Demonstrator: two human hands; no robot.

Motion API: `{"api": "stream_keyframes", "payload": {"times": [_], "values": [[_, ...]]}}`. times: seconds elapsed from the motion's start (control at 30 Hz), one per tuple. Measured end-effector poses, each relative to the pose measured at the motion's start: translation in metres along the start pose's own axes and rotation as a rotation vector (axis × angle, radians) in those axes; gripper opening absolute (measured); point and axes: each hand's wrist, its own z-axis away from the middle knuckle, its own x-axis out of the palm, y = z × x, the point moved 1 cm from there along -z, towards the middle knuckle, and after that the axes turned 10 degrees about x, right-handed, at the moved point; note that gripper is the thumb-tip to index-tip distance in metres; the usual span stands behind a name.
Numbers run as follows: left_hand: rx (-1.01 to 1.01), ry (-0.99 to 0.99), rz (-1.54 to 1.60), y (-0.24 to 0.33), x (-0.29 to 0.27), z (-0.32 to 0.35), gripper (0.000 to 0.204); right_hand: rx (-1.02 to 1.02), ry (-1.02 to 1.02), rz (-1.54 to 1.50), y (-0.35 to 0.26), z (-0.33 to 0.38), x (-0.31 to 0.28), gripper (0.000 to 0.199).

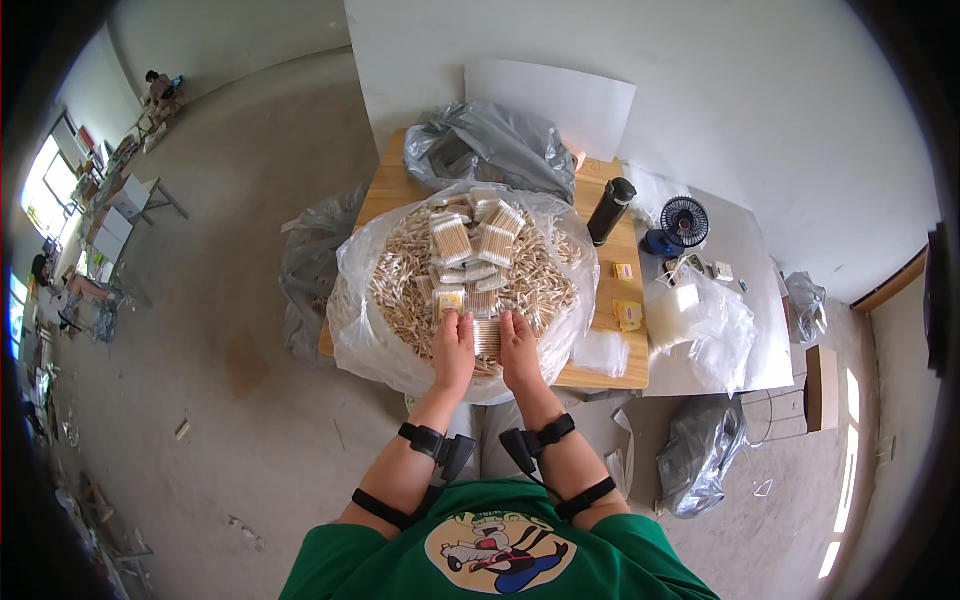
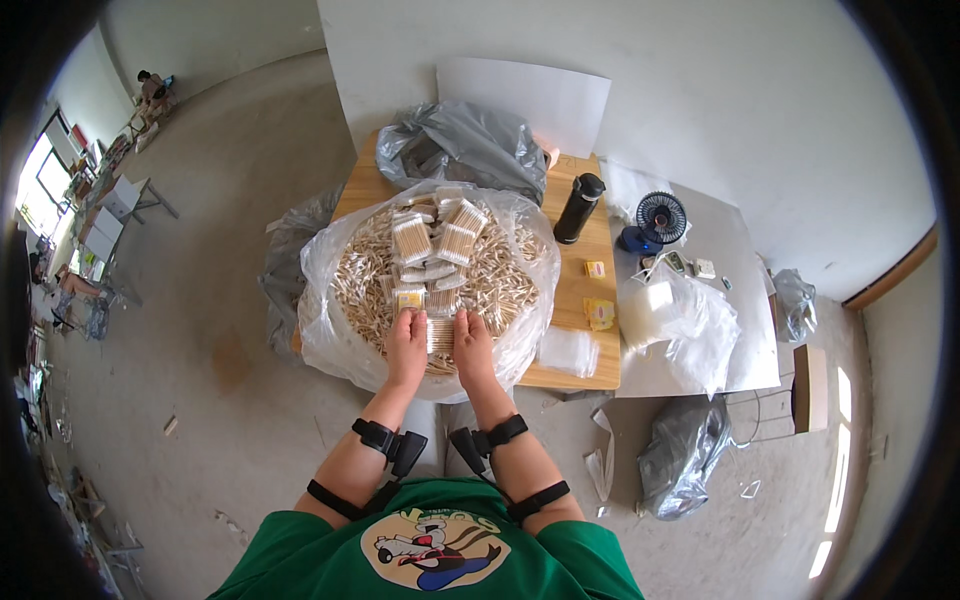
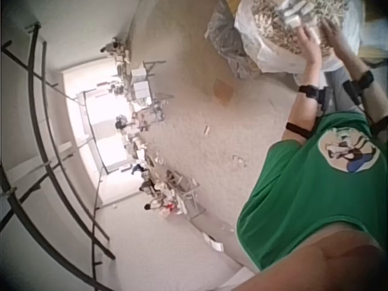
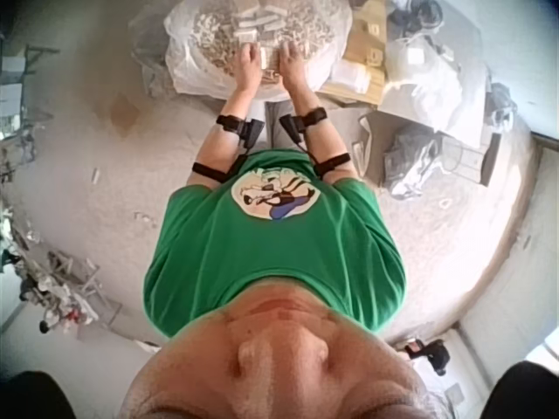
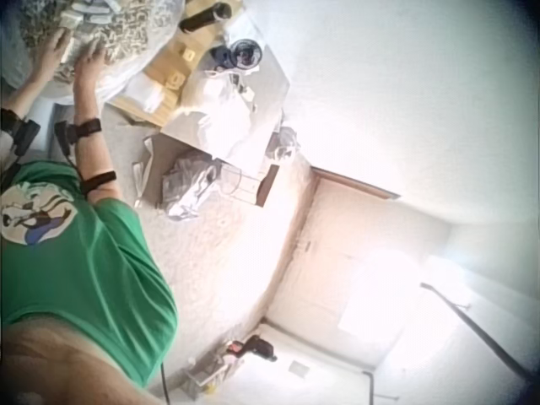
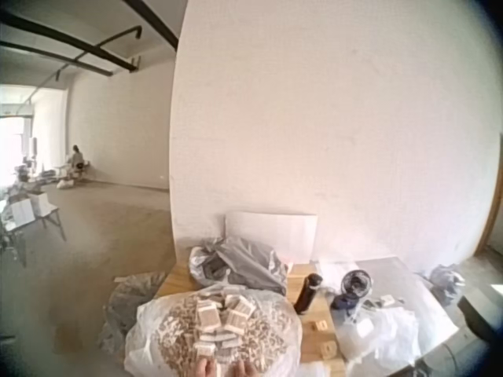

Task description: The recorder is packing small yellow-labeled packets into plastic bags filled with wooden sticks/splinters.

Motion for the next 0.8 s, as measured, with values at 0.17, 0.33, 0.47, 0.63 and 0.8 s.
{"api": "stream_keyframes", "payload": {"times": [0.17, 0.33, 0.47, 0.63, 0.8], "values": [[-0.021, -0.017, 0.005, -0.002, -0.010, -0.006, 0.027, -0.014, 0.041, -0.012, 0.001, -0.008, -0.008, 0.032], [0.003, -0.012, -0.072, -0.008, -0.017, -0.009, 0.027, -0.259, 0.194, 0.272, 0.006, -0.015, -0.007, 0.032], [-0.038, -0.006, -0.128, -0.020, -0.028, -0.016, 0.030, -0.276, 0.267, 0.266, 0.018, -0.033, -0.030, 0.033], [0.038, 0.129, -0.206, -0.035, -0.049, -0.025, 0.032, -0.151, 0.216, 0.229, 0.009, -0.032, -0.038, 0.028], [0.004, 0.096, -0.186, -0.026, -0.056, -0.028, 0.032, -0.309, 0.217, 0.293, 0.003, -0.030, -0.036, 0.016]]}}
